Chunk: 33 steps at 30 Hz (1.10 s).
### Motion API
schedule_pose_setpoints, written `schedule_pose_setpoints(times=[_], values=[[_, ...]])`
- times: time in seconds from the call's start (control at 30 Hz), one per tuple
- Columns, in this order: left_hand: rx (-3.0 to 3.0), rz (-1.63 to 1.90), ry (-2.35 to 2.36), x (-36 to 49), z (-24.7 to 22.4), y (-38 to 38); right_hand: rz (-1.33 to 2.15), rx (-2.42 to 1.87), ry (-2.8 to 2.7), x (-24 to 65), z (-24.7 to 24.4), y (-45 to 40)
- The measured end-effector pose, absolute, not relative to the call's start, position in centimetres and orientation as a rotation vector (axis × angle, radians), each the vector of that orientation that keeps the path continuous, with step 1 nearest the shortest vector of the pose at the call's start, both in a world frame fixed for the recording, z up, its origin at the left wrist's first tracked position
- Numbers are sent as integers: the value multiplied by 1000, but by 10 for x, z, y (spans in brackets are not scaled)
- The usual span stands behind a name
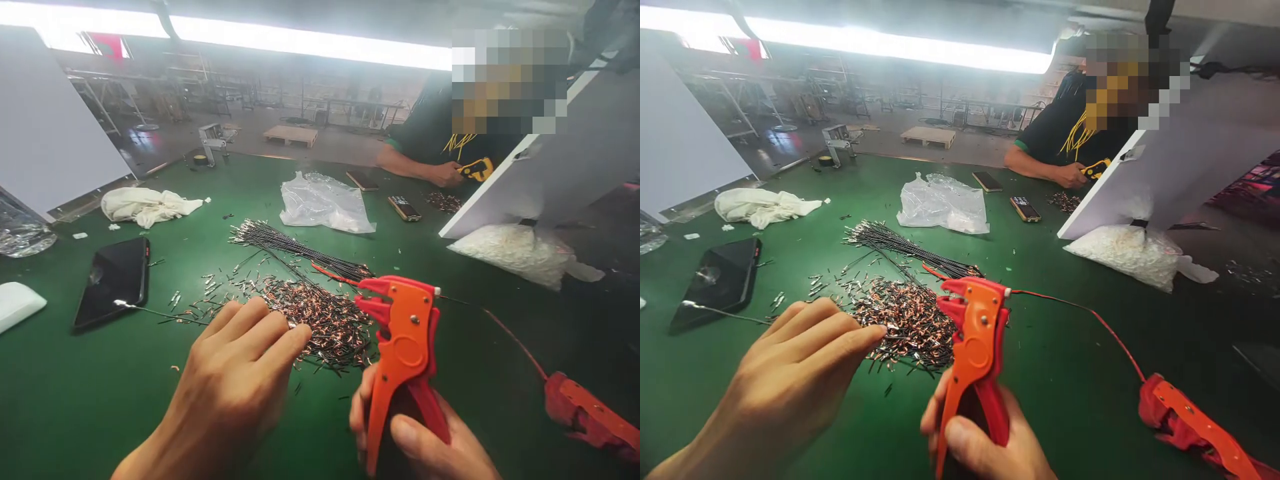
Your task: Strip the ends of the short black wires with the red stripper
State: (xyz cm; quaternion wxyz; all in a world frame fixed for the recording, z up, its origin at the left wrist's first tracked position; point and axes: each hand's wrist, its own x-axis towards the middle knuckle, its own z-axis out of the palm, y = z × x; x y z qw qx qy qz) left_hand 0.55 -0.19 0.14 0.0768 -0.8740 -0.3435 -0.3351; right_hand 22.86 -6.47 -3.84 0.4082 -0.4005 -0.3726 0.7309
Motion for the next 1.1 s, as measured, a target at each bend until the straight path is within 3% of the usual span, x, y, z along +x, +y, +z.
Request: schedule_pose_setpoints(times=[0.2, 0.7, 0.8, 0.87, 0.97, 1.1], values=[[-2627, -988, -927, 23, -9, -15, 1349, -1201, -1094, 233, -39, -57], [-2541, -1075, -726, 38, -19, -38, 1269, -1285, -1004, 223, -38, -55], [-2865, -1157, -746, 45, -30, -44, 1341, -1193, -865, 228, -39, -54], [-3122, -1221, -1035, 52, -38, -43, 1410, -1134, -812, 230, -39, -54], [-3407, -1398, -1926, 59, -41, -38, 1484, -1142, -791, 228, -38, -57], [-3194, -2240, -2463, 62, -35, -35, 1521, -1185, -887, 221, -40, -61]])
